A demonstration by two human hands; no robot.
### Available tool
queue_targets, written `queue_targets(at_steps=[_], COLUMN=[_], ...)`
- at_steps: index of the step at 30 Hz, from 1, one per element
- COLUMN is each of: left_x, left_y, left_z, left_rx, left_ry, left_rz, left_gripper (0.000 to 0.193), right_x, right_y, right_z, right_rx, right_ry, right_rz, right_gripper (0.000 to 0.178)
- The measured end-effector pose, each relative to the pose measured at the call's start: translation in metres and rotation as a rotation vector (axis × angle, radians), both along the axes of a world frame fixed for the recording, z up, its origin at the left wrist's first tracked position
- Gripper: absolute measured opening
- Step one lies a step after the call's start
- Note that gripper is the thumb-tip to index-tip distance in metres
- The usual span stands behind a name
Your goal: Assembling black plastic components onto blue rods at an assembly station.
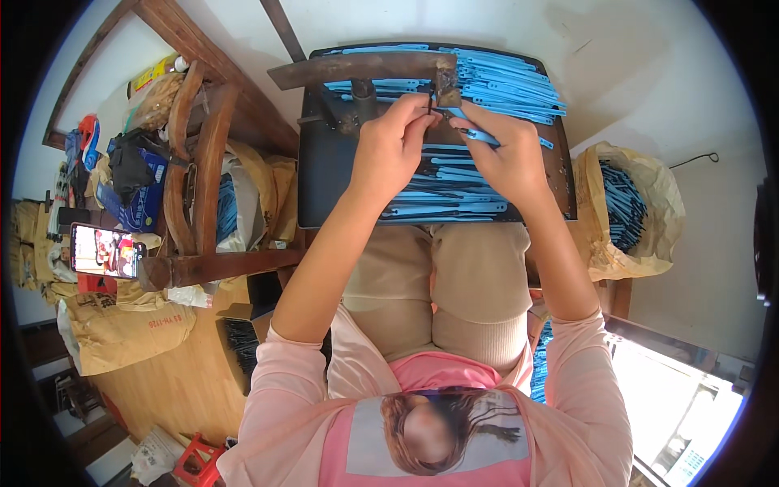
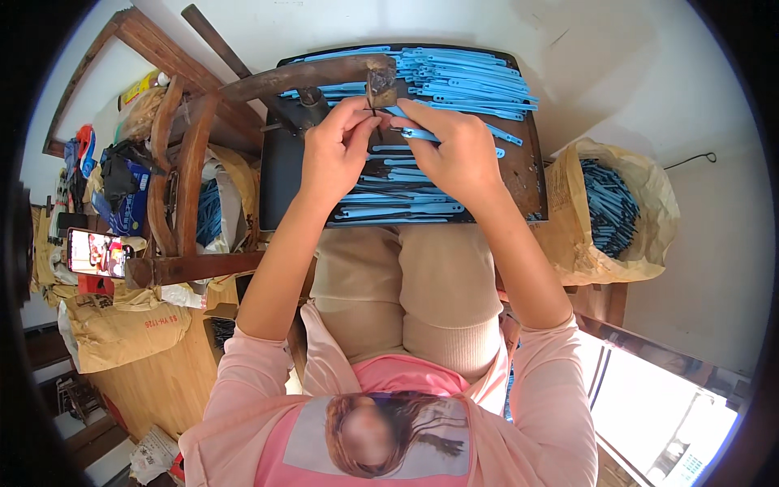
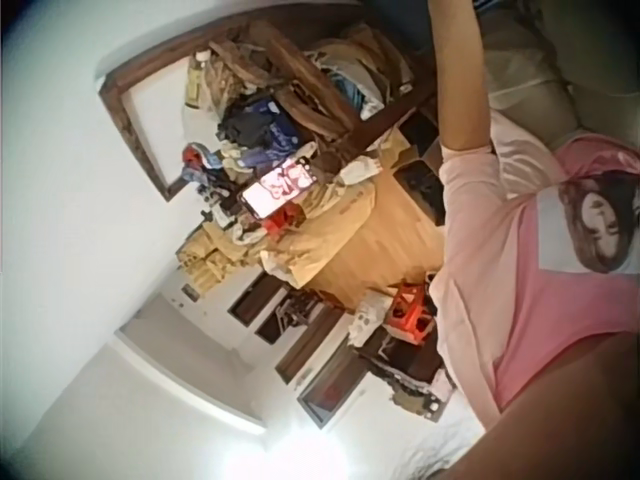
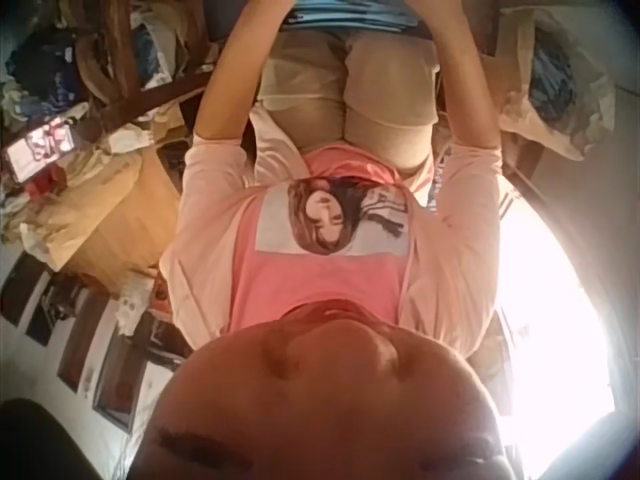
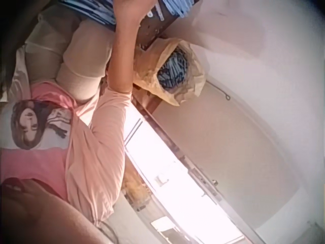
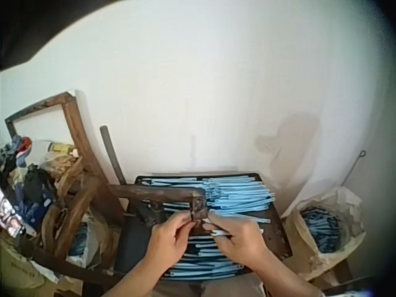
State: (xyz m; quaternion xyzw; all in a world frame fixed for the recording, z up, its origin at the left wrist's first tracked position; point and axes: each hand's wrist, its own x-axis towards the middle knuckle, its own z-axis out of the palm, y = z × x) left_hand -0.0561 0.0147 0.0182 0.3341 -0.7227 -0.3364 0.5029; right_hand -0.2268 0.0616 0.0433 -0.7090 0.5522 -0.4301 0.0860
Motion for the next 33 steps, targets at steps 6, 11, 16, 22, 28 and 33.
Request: queue_targets(at_steps=[6, 11, 16, 22, 28, 33], left_x=[0.002, 0.006, 0.007, 0.011, 0.035, 0.061], left_y=[0.004, 0.010, 0.015, 0.020, 0.035, 0.049], left_z=[0.000, -0.001, 0.004, 0.008, 0.004, -0.002], left_rx=[-0.022, 0.000, -0.029, -0.325, -0.257, -0.075], left_ry=[0.004, 0.051, 0.106, -0.228, -0.211, -0.233], left_rz=[0.027, 0.068, -0.033, -0.036, 0.043, 0.194], left_gripper=[0.020, 0.019, 0.011, 0.015, 0.012, 0.009], right_x=[0.005, 0.017, 0.020, 0.023, -0.014, -0.038], right_y=[0.004, 0.005, 0.010, 0.014, 0.014, 0.005], right_z=[0.008, 0.006, 0.006, 0.013, 0.017, 0.010], right_rx=[0.074, -0.052, -0.119, -0.147, -0.284, -0.125], right_ry=[-0.005, -0.084, -0.084, -0.262, 0.046, 0.160], right_rz=[0.000, 0.071, 0.036, 0.012, -0.054, 0.067], right_gripper=[0.036, 0.036, 0.034, 0.013, 0.021, 0.014])
